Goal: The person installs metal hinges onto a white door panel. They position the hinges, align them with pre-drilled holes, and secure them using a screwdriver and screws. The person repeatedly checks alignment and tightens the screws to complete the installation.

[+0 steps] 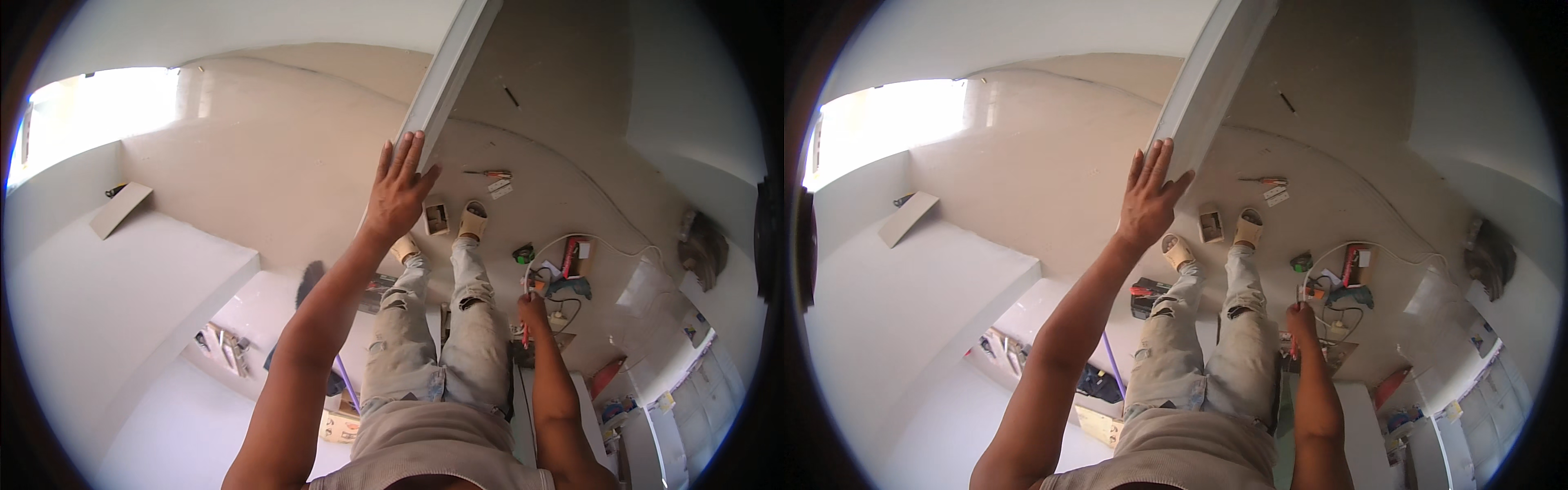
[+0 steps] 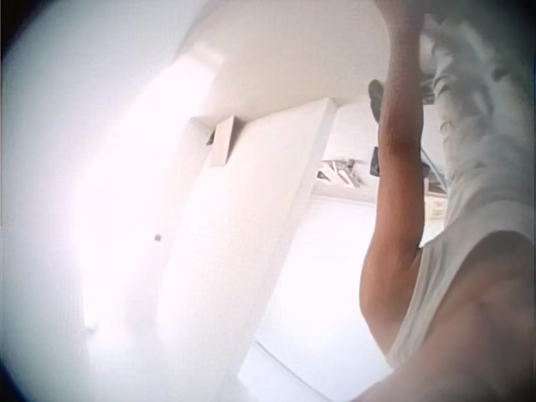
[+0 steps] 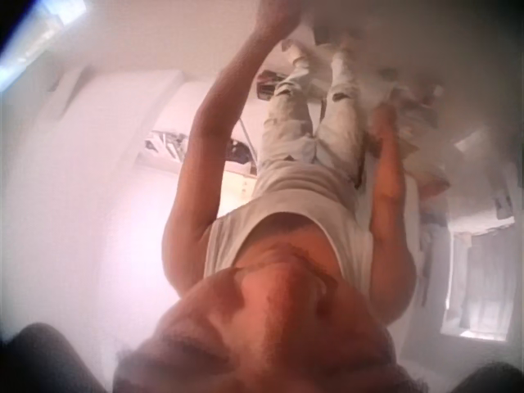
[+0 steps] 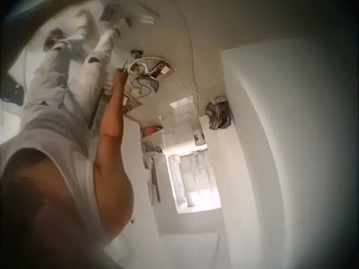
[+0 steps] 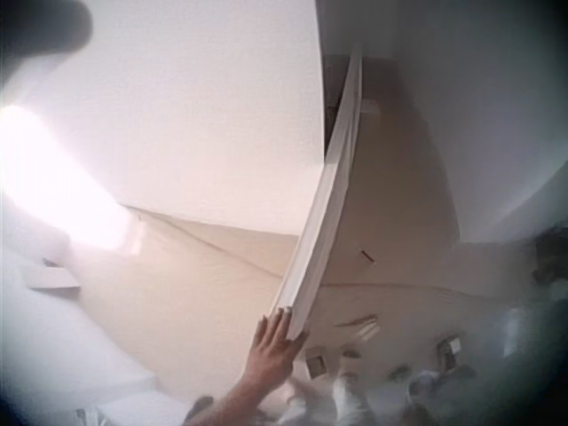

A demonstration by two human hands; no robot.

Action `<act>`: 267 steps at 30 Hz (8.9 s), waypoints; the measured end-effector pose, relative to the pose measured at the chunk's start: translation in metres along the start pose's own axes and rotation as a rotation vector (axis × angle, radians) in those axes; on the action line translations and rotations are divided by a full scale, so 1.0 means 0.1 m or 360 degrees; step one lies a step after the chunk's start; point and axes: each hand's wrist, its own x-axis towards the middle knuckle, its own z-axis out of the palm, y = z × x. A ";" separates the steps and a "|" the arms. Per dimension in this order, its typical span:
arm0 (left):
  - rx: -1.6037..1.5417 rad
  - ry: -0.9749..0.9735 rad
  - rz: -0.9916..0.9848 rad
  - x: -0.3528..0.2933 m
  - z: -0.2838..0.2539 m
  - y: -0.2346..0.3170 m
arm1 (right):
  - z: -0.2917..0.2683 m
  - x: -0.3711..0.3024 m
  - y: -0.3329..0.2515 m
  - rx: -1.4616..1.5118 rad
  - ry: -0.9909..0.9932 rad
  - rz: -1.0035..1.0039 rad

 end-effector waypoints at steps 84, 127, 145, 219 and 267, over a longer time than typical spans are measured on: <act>-0.2640 0.0661 -0.2020 -1.22 -0.49 1.17 | 0.43 -1.30 -2.82 0.0845 -0.1097 -0.0801; -0.2455 0.0689 -0.1864 -1.20 -0.50 0.83 | 0.74 -1.08 -3.08 0.0768 -0.0799 -0.1135; -0.1707 0.0362 -0.1481 -0.15 -0.07 -0.10 | 0.72 -0.48 -3.71 0.1047 -0.0857 -0.1183; -0.1726 0.0259 -0.1616 -0.33 -0.10 -0.34 | -0.05 3.68 -0.80 -0.2512 -0.0347 -0.1620; -0.1570 0.0104 -0.1690 -0.18 0.04 -0.50 | -4.07 0.40 0.30 -0.0713 -0.0199 0.0391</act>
